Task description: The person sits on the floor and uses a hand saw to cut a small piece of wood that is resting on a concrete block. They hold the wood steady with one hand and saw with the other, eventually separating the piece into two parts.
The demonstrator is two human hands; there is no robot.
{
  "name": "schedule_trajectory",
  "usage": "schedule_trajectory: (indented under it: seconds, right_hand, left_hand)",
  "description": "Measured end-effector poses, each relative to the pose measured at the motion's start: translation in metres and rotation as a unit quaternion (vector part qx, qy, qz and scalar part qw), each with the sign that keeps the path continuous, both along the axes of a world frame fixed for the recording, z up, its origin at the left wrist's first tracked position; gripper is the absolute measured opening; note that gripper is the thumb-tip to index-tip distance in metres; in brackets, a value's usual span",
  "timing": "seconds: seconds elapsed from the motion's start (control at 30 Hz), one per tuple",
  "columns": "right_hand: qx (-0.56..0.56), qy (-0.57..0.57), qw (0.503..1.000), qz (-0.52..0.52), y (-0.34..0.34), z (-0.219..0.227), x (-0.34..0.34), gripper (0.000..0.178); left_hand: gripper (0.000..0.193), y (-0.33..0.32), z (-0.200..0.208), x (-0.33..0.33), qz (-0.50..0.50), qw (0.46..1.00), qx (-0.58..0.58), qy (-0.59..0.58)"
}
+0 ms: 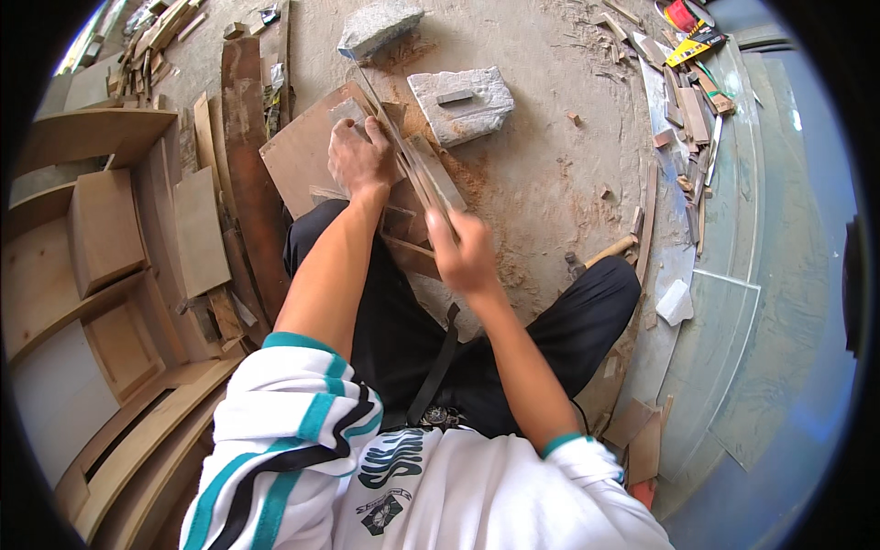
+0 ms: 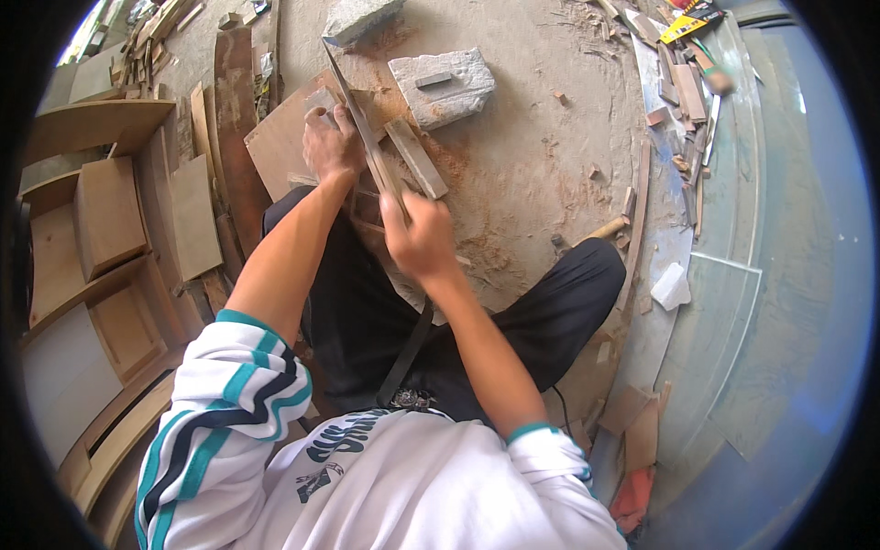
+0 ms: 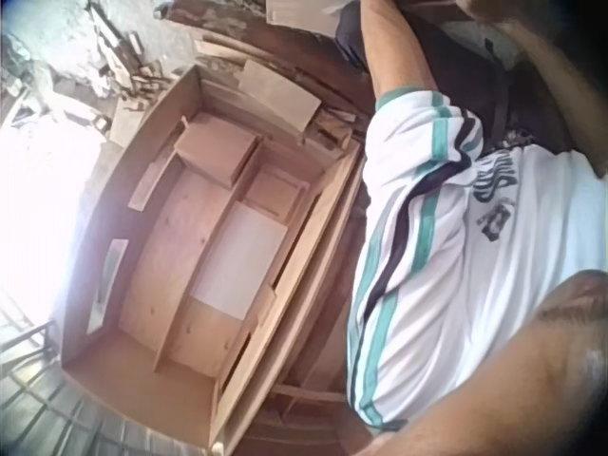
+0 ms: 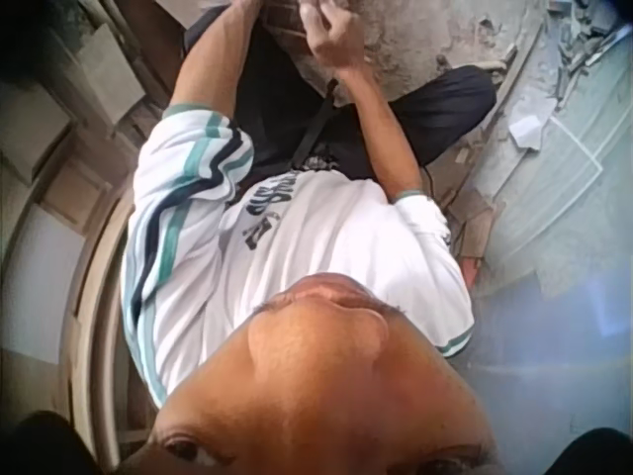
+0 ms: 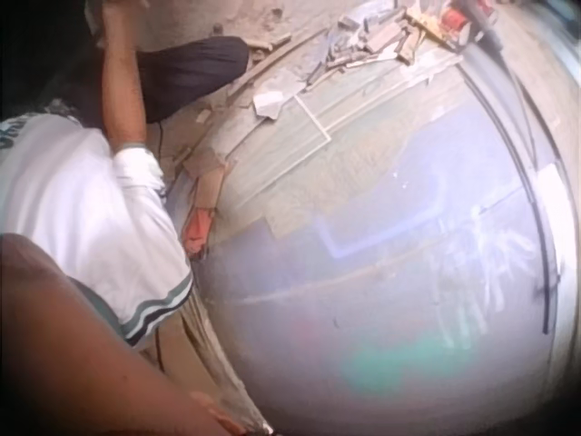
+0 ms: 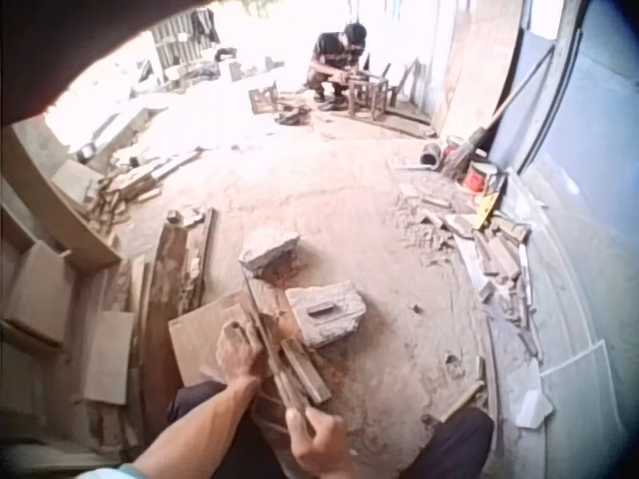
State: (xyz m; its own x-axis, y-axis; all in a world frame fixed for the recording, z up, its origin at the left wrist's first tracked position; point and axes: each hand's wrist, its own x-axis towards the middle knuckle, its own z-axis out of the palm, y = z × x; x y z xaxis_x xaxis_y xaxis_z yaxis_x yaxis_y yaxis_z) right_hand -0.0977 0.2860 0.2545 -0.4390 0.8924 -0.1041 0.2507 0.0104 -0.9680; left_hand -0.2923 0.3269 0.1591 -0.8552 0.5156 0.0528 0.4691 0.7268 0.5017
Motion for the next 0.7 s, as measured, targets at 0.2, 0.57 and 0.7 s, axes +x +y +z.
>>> schedule_trajectory:
  seconds: [0.2,0.57,0.7]
  right_hand:
    - [-0.039,-0.015,0.999,0.008,-0.056,0.034,0.076,0.026]
    - [-0.028,-0.027,0.999,0.002,-0.070,0.041,0.087,0.025]
    - [-0.002,-0.001,1.000,-0.008,-0.026,0.006,0.031,0.031]
  left_hand:
    - [0.047,0.004,0.013,0.007,-0.034,0.999,0.003,0.014]
    - [0.035,0.003,-0.009,0.004,-0.072,0.981,0.013,0.178]
    - [0.031,-0.001,-0.003,0.007,-0.105,0.979,0.018,0.176]
